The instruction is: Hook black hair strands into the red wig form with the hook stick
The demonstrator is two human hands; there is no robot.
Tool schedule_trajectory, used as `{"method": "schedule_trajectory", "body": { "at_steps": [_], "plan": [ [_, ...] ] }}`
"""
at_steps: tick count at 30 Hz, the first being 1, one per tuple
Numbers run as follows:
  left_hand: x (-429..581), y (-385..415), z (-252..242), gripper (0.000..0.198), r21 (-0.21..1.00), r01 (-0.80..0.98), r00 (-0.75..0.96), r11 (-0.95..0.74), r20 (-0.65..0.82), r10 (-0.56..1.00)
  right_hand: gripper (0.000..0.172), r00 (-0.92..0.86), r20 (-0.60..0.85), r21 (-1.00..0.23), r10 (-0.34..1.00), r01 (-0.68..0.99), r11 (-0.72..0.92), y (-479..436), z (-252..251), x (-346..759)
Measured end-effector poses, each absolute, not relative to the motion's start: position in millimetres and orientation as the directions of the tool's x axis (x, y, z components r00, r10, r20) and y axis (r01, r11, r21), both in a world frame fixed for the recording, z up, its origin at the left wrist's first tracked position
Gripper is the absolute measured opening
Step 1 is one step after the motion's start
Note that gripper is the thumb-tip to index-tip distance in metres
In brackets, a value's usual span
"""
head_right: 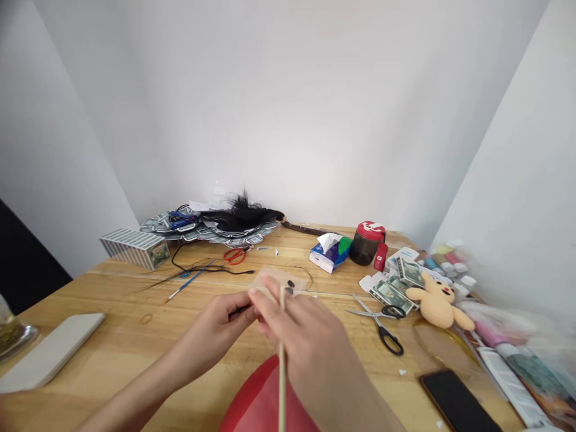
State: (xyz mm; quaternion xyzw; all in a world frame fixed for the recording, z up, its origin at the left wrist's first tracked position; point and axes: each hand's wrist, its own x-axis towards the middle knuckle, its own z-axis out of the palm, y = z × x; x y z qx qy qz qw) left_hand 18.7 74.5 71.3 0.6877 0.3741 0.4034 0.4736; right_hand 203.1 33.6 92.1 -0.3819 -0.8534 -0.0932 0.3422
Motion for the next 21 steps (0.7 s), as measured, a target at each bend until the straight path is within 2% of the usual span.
{"method": "schedule_trajectory", "body": {
  "at_steps": [2, 4, 7, 11, 13, 17, 21],
  "plan": [
    [20.5, 73.1, 73.4, 0.025, 0.955, 0.11, 0.46, -0.277, 0.198, 0.866, 0.037, -0.518, 0.598, -0.095, 0.612, 0.712, 0.696, 33.8, 86.2, 193.8],
    [21.6, 71.9, 75.0, 0.026, 0.955, 0.099, 0.499, -0.278, 0.194, 0.844, 0.037, -0.495, 0.574, -0.14, 0.652, 0.726, 0.674, 36.5, 81.9, 192.3],
    [21.6, 68.8, 74.2, 0.02, 0.957, 0.113, 0.493, -0.268, 0.18, 0.851, 0.029, -0.444, 0.565, -0.21, 0.696, 0.738, 0.642, 40.2, 79.9, 200.1],
    [20.8, 64.9, 70.0, 0.016, 0.94, 0.192, 0.47, -0.283, 0.165, 0.867, 0.019, -0.4, 0.505, -0.223, 0.765, 0.796, 0.563, 44.2, 80.5, 210.5],
    [20.6, 65.7, 67.8, 0.013, 0.909, 0.244, 0.483, -0.339, 0.19, 0.855, 0.016, -0.396, 0.461, -0.237, 0.794, 0.808, 0.54, 46.5, 81.0, 212.1],
    [20.0, 71.5, 67.0, 0.02, 0.83, 0.311, 0.487, -0.462, 0.278, 0.828, 0.015, -0.392, 0.407, -0.276, 0.825, 0.808, 0.52, 50.6, 83.0, 212.9],
    [14.7, 77.6, 74.3, 0.022, 0.807, 0.34, 0.431, -0.483, 0.323, 0.843, 0.017, -0.39, 0.36, -0.316, 0.848, 0.804, 0.504, 54.8, 85.4, 217.5]
  ]
}}
